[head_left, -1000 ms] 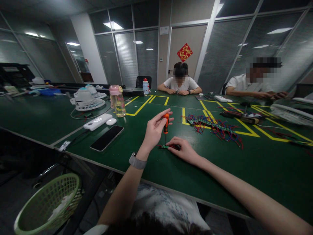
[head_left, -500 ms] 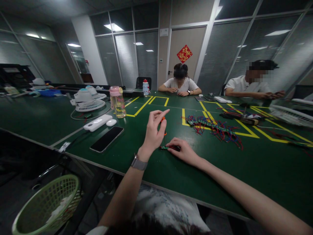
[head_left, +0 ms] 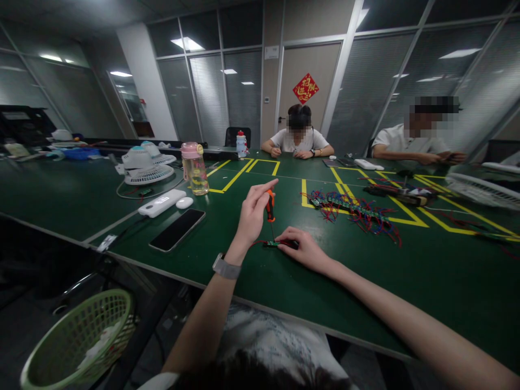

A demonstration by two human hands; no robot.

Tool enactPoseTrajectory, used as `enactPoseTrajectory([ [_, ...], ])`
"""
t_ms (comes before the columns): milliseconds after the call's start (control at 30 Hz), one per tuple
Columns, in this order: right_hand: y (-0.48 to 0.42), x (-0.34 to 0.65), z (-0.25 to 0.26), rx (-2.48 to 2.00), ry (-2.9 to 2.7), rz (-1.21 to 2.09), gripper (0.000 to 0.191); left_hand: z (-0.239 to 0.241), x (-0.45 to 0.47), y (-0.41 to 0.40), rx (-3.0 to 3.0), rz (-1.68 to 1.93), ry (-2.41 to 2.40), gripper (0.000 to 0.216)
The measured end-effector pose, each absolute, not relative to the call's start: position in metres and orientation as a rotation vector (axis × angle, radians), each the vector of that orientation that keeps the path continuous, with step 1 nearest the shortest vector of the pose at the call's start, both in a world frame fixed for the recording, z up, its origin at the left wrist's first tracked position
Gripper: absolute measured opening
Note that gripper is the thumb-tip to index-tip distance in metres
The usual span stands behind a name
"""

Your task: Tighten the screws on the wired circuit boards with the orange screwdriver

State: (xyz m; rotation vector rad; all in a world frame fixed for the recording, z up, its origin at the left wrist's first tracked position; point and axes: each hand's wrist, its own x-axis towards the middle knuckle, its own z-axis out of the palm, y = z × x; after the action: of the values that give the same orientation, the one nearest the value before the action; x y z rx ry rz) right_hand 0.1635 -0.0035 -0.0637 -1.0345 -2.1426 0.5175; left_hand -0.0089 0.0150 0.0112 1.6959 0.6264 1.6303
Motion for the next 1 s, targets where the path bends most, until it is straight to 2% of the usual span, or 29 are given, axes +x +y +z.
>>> enactPoseTrajectory([
  [133, -0.0036, 0.1638, -0.0638, -1.032, -2.159, 0.506, 0.017, 0.01, -0.0058, 0.0155, 1.572, 1.521, 0.481, 0.036],
  [400, -0.0028, 0.1639, -0.0651, -1.036, -2.157, 0.501, 0.016, 0.0104, -0.0101, 0.0147, 1.807, 1.69, 0.751, 0.023],
  [600, -0.0032, 0.1635, -0.0641, -1.035, -2.152, 0.511, 0.016, 0.0091, -0.0051, 0.0149, 1.592, 1.461, 0.455, 0.037],
  [833, -0.0037, 0.1631, -0.064, -1.037, -2.14, 0.512, 0.016, 0.0099, -0.0089, 0.0147, 1.821, 1.677, 0.814, 0.024],
  [1000, -0.0033, 0.1628, -0.0645, -1.058, -2.127, 0.51, 0.015, 0.0093, -0.0063, 0.0155, 1.603, 1.489, 0.508, 0.034],
])
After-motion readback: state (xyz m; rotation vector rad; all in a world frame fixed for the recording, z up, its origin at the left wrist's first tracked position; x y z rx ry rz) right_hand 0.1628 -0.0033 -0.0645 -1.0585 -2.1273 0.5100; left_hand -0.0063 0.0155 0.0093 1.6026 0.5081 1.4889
